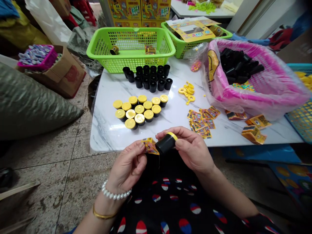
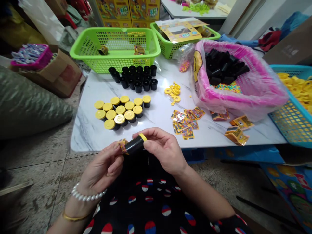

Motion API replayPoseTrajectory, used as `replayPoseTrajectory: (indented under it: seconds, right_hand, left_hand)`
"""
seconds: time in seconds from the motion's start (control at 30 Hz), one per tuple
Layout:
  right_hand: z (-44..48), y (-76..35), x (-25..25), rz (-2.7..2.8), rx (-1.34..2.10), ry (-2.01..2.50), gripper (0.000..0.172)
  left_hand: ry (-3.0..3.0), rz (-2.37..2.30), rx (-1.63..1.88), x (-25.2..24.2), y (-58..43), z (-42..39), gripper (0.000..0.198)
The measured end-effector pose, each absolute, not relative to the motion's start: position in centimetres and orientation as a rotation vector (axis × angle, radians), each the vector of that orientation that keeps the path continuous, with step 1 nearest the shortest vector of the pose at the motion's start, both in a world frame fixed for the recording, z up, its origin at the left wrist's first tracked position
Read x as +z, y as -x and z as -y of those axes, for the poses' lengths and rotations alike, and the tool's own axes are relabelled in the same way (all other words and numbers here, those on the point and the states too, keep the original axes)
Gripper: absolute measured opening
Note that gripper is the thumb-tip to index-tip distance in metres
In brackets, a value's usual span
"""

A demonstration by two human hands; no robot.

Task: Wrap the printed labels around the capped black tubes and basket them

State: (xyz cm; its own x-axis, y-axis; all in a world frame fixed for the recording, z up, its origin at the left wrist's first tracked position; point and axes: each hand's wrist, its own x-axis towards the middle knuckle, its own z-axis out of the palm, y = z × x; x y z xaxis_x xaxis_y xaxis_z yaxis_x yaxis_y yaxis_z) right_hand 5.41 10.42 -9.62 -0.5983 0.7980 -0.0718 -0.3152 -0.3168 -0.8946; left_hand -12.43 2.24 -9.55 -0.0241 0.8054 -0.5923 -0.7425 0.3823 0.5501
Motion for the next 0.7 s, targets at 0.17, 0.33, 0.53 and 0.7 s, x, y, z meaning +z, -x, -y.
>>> replayPoseTrajectory:
  seconds: [0.17, 0.33, 0.53, 0.7]
  right_hand:
    - [-10.3, -5.3, -9.5, 1.219, 1.941, 0.701, 0.026]
    - [-10.0, -4.9, -9.5, 1.218, 1.824, 0.917, 0.023]
    - [-9.4, -5.2, -8.4, 1.28, 1.866, 0.873, 0.017]
    - [-9.3, -5.3, -8.7, 1.276, 1.893, 0.824, 0.016]
  left_hand:
    - [-0.073, -0.995, 1.24, -9.6, 12.0, -2.6, 0.026]
    - [-0.026, -0.975, 1.294, -9.7, 11.8, -2.5, 0.025]
    - [-0.009, -0.909, 1.333, -9.7, 11.7, -2.7, 0.018]
    - [0.005, -0.894, 1.325, -9.6, 11.7, -2.9, 0.017]
